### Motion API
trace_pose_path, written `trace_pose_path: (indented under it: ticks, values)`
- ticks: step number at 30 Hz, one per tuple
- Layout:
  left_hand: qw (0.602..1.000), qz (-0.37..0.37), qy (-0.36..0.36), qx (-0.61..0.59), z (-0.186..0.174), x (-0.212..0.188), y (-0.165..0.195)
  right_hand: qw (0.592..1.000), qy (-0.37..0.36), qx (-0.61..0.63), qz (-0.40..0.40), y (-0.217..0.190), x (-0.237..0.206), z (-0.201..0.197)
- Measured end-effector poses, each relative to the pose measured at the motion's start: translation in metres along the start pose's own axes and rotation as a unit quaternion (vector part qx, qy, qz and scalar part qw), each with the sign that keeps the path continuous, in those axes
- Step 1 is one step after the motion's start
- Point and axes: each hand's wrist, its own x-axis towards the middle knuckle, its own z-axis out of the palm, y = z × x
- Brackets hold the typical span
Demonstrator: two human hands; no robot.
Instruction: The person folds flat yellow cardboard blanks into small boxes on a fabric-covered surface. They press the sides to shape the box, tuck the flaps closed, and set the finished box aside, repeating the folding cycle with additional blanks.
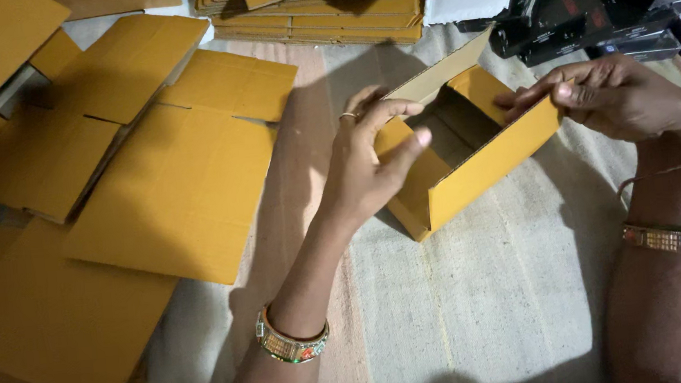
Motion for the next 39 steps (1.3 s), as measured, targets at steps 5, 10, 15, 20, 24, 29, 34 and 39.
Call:
trace_pose_path:
  ticks: [5, 10, 15, 20, 24, 29, 34, 39]
  values:
    - [0.996, 0.062, 0.015, -0.066, -0.004, 0.000, 0.012, 0.995, 0.093, -0.037, 0.019, 0.002, 0.004, 0.005]
    - [0.994, 0.103, -0.014, -0.035, -0.008, 0.001, 0.020, 0.983, 0.129, -0.129, 0.028, 0.006, 0.018, 0.019]
    - [0.991, 0.050, -0.095, 0.083, -0.013, 0.003, 0.017, 0.992, 0.102, -0.066, 0.037, 0.000, 0.023, 0.028]
    - [0.980, 0.053, -0.138, 0.135, -0.007, -0.001, 0.014, 0.990, 0.056, -0.108, 0.069, 0.001, 0.023, 0.036]
    - [0.975, 0.042, -0.143, 0.168, -0.001, -0.004, 0.010, 0.958, 0.146, -0.191, 0.154, 0.006, 0.033, 0.050]
    - [0.980, 0.018, -0.117, 0.159, 0.004, -0.004, 0.004, 0.897, 0.184, -0.339, 0.215, 0.005, 0.044, 0.063]
    - [0.982, -0.053, -0.100, 0.149, 0.002, -0.003, 0.010, 0.882, 0.171, -0.375, 0.226, 0.002, 0.049, 0.065]
    - [0.928, -0.296, -0.167, 0.149, -0.009, 0.007, 0.019, 0.917, 0.151, -0.266, 0.255, 0.000, 0.048, 0.061]
